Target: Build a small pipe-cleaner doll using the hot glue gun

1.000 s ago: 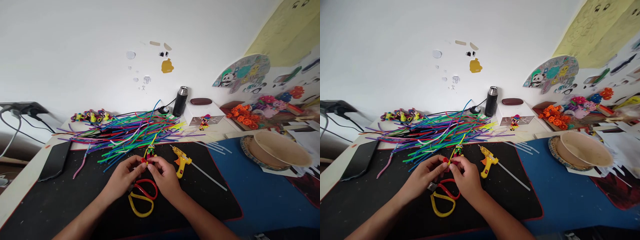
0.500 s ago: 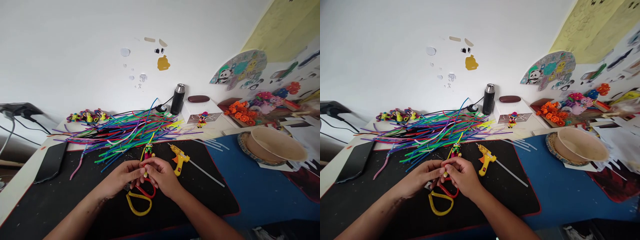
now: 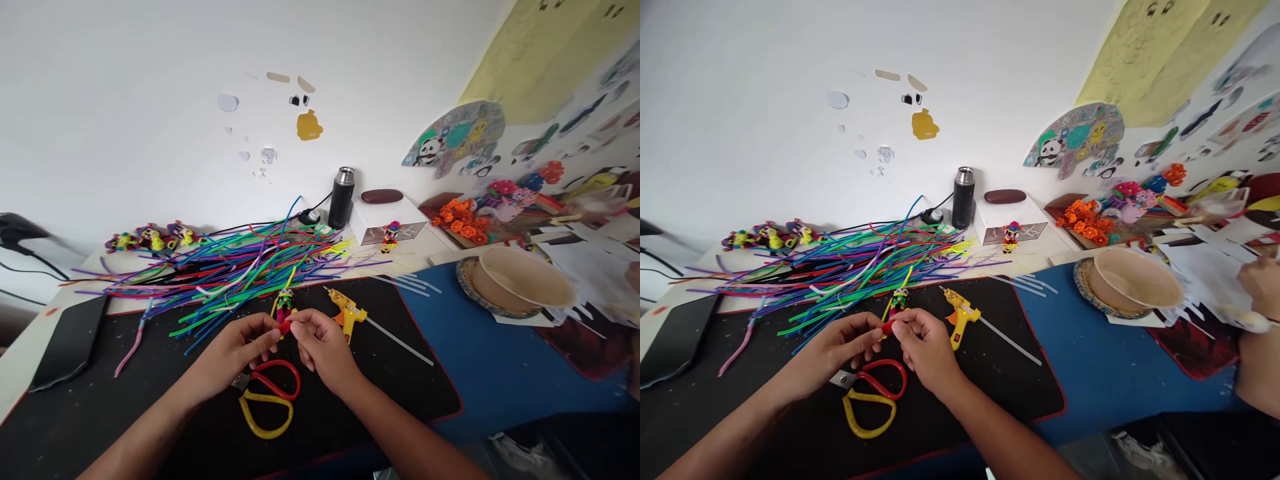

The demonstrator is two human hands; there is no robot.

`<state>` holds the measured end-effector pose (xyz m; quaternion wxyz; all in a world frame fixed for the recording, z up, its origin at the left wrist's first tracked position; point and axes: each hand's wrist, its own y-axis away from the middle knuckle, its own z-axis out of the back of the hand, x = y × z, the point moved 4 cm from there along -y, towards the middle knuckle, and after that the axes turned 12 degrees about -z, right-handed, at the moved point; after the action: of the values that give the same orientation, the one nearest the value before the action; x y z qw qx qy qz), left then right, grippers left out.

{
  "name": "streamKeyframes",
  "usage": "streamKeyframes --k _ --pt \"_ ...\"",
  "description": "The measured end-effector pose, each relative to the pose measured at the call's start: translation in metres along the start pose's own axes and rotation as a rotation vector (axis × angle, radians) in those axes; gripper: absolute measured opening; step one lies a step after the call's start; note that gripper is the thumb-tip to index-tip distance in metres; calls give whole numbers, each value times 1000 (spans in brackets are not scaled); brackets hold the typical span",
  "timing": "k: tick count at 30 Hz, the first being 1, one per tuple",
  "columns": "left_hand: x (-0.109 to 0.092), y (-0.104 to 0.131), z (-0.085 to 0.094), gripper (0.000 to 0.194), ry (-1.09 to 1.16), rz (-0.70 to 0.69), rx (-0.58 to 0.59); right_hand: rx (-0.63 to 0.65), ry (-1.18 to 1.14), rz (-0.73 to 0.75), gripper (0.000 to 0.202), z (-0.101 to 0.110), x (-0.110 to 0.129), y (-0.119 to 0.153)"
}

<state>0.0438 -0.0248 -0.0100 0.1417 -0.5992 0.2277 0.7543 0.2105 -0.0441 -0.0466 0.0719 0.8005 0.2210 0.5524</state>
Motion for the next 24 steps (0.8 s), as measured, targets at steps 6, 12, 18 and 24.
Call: streamKeyframes --k 6,12,18,24 --pt "-10 -23 -14 47 9 -60 86 -157 20 -106 52 42 8 34" --pt "-5 -51 -45 42 -136 -150 165 -451 -69 -213 59 96 5 74" --pt "4 -61 -74 40 -91 -100 229 -401 -131 -367 65 98 -2 72" --pt "7 -60 -85 41 37 -18 219 -349 -194 -389 58 94 -5 54"
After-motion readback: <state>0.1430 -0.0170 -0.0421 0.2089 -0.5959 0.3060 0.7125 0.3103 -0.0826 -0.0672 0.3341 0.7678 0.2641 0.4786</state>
